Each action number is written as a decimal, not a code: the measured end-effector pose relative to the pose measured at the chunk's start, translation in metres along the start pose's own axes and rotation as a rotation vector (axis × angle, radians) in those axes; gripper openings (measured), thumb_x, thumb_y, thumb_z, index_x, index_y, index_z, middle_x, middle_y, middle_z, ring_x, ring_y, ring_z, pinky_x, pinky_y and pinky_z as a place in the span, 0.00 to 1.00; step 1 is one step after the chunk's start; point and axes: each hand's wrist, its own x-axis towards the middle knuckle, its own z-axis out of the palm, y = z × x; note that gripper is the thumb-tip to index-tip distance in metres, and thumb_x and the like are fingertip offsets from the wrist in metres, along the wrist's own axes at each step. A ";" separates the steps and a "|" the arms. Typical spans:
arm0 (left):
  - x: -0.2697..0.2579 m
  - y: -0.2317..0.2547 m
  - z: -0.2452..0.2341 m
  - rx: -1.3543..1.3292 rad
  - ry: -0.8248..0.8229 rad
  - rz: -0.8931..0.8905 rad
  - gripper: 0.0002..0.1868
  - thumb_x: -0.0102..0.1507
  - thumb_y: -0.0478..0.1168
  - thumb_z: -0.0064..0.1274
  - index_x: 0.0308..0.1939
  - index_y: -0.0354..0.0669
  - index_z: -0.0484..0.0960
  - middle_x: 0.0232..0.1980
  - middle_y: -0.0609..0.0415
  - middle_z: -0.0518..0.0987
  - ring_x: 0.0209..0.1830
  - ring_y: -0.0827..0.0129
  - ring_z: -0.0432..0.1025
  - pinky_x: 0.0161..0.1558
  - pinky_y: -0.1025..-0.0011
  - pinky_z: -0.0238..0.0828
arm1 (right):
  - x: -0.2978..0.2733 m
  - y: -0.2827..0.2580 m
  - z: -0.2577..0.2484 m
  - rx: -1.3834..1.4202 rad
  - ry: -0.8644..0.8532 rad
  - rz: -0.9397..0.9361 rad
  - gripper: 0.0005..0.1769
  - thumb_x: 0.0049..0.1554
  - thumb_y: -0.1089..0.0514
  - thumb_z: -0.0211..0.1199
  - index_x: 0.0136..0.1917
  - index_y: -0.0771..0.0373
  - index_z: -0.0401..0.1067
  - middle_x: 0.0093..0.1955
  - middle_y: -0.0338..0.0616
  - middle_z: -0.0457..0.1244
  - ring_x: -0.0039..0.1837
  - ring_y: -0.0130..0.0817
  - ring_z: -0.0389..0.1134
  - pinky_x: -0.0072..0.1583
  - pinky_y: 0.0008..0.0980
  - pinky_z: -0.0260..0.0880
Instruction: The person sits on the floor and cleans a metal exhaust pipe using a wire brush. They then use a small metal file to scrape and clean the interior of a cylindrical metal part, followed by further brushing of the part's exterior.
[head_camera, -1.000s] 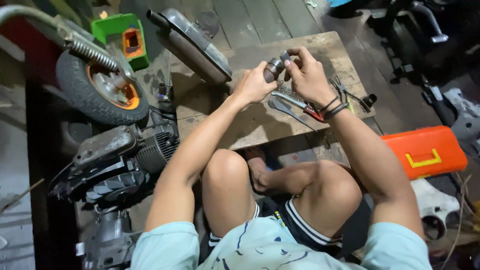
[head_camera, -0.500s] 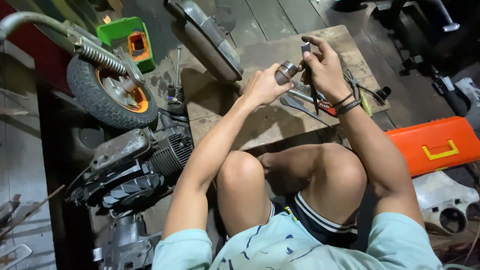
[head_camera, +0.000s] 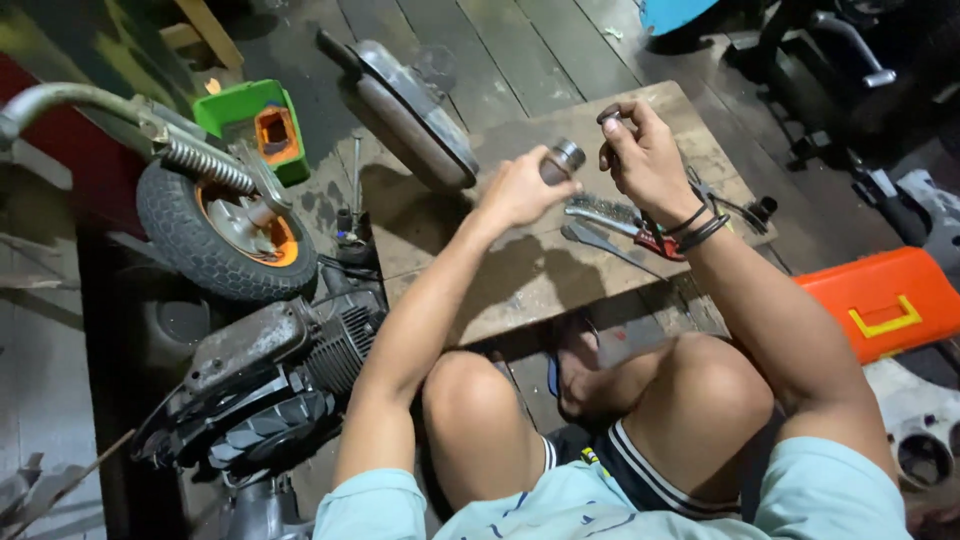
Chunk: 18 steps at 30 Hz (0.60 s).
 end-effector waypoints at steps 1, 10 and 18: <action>-0.006 0.004 -0.002 0.001 0.007 -0.003 0.28 0.54 0.62 0.62 0.48 0.49 0.81 0.35 0.52 0.85 0.28 0.64 0.80 0.33 0.67 0.75 | 0.003 -0.006 0.003 0.001 -0.006 -0.004 0.07 0.69 0.58 0.50 0.60 0.60 0.64 0.33 0.36 0.61 0.30 0.20 0.55 0.31 0.20 0.52; -0.020 -0.003 0.006 -0.057 0.015 -0.034 0.28 0.53 0.66 0.59 0.45 0.53 0.77 0.42 0.44 0.84 0.47 0.45 0.80 0.46 0.56 0.74 | 0.018 0.016 0.010 0.144 0.001 -0.084 0.15 0.72 0.54 0.51 0.62 0.67 0.70 0.37 0.54 0.65 0.28 0.31 0.62 0.29 0.27 0.61; -0.013 -0.013 0.004 -0.085 0.255 -0.020 0.28 0.53 0.69 0.59 0.42 0.56 0.75 0.33 0.43 0.80 0.40 0.43 0.79 0.40 0.56 0.72 | -0.001 0.030 0.009 0.239 -0.116 0.043 0.18 0.68 0.57 0.50 0.65 0.71 0.65 0.41 0.56 0.65 0.31 0.34 0.68 0.30 0.29 0.70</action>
